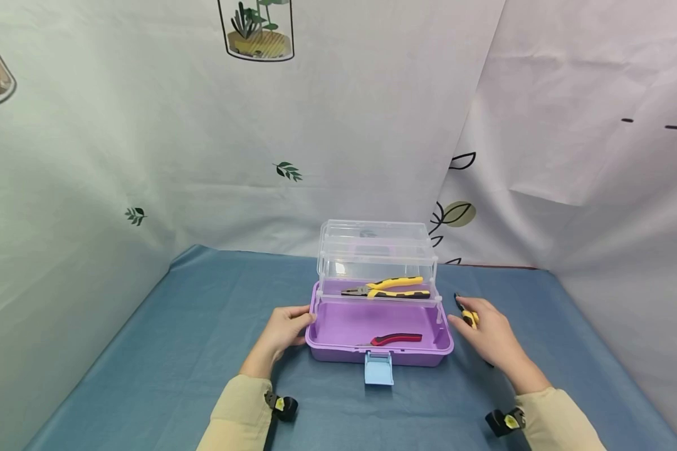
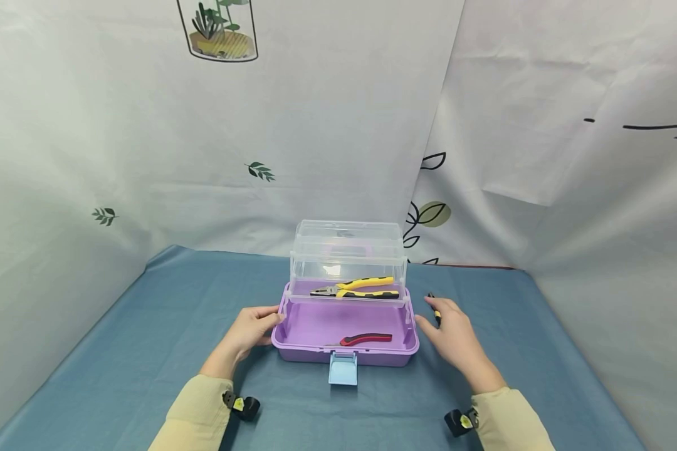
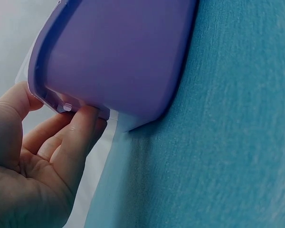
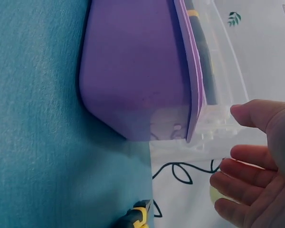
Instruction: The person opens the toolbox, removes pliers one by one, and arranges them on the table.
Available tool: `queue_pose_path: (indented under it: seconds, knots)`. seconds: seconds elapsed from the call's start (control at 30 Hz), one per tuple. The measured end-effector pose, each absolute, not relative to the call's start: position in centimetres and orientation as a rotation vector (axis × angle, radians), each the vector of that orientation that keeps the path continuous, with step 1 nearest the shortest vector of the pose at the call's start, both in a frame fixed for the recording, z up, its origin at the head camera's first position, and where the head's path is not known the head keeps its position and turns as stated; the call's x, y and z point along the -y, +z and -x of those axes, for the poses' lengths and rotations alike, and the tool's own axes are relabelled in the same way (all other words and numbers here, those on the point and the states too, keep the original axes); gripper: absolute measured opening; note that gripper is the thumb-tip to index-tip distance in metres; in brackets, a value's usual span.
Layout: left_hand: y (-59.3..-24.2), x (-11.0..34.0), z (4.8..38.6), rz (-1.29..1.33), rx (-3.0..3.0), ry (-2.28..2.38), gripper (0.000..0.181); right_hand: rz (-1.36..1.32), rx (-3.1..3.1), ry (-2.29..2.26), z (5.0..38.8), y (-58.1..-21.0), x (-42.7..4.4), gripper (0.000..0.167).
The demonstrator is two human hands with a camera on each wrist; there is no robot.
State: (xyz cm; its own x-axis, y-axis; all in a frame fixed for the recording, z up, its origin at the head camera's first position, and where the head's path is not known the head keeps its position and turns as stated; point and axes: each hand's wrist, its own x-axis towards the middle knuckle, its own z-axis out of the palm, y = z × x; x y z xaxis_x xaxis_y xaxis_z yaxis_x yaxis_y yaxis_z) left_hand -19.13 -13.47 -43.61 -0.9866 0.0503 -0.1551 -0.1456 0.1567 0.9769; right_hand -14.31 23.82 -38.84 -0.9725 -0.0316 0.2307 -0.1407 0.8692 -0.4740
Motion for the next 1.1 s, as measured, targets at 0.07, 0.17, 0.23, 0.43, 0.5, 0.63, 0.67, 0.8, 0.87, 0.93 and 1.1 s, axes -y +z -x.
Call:
queue_pose_path:
  seconds: [0.07, 0.17, 0.23, 0.43, 0.5, 0.63, 0.67, 0.8, 0.87, 0.93, 1.1]
  knots:
    - [-43.6, 13.5, 19.1, 0.096, -2.270, 1.944, 0.037, -0.162, 2.815, 0.734, 14.5, -38.8, -23.7, 0.054]
    - [-43.7, 13.4, 19.2, 0.099, -2.271, 1.943, 0.037, -0.199, 2.801, 0.719, 14.8, -38.6, -23.4, 0.052]
    - [-43.7, 13.4, 19.2, 0.104, -2.273, 1.939, 0.037, -0.218, 2.797, 0.708, 15.1, -38.4, -23.3, 0.051]
    - [-43.8, 13.4, 19.3, 0.110, -2.269, 1.943, 0.037, -0.303, 2.798, 0.686, 16.0, -38.0, -22.9, 0.048]
    - [-43.8, 13.4, 19.3, 0.108, -2.269, 1.945, 0.037, -0.330, 2.805, 0.676, 16.2, -37.9, -22.8, 0.049]
    - [-43.8, 13.4, 19.3, 0.101, -2.271, 1.941, 0.037, -0.379, 2.811, 0.661, 16.8, -37.7, -22.6, 0.050]
    - [-43.8, 13.4, 19.3, 0.099, -2.272, 1.940, 0.037, -0.391, 2.811, 0.658, 16.9, -37.6, -22.5, 0.050]
    - [-43.8, 13.4, 19.3, 0.097, -2.272, 1.938, 0.037, -0.443, 2.810, 0.646, 17.4, -37.1, -22.2, 0.049]
    - [-43.8, 13.4, 19.3, 0.101, -2.272, 1.939, 0.037, -0.459, 2.829, 0.643, 17.6, -36.8, -21.9, 0.049]
    - [-43.8, 13.4, 19.3, 0.107, -2.267, 1.943, 0.037, -0.470, 2.856, 0.633, 17.9, -36.6, -21.7, 0.050]
    - [-43.8, 13.5, 19.3, 0.108, -2.262, 1.950, 0.037, -0.511, 2.882, 0.591, 18.4, -36.1, -21.4, 0.048]
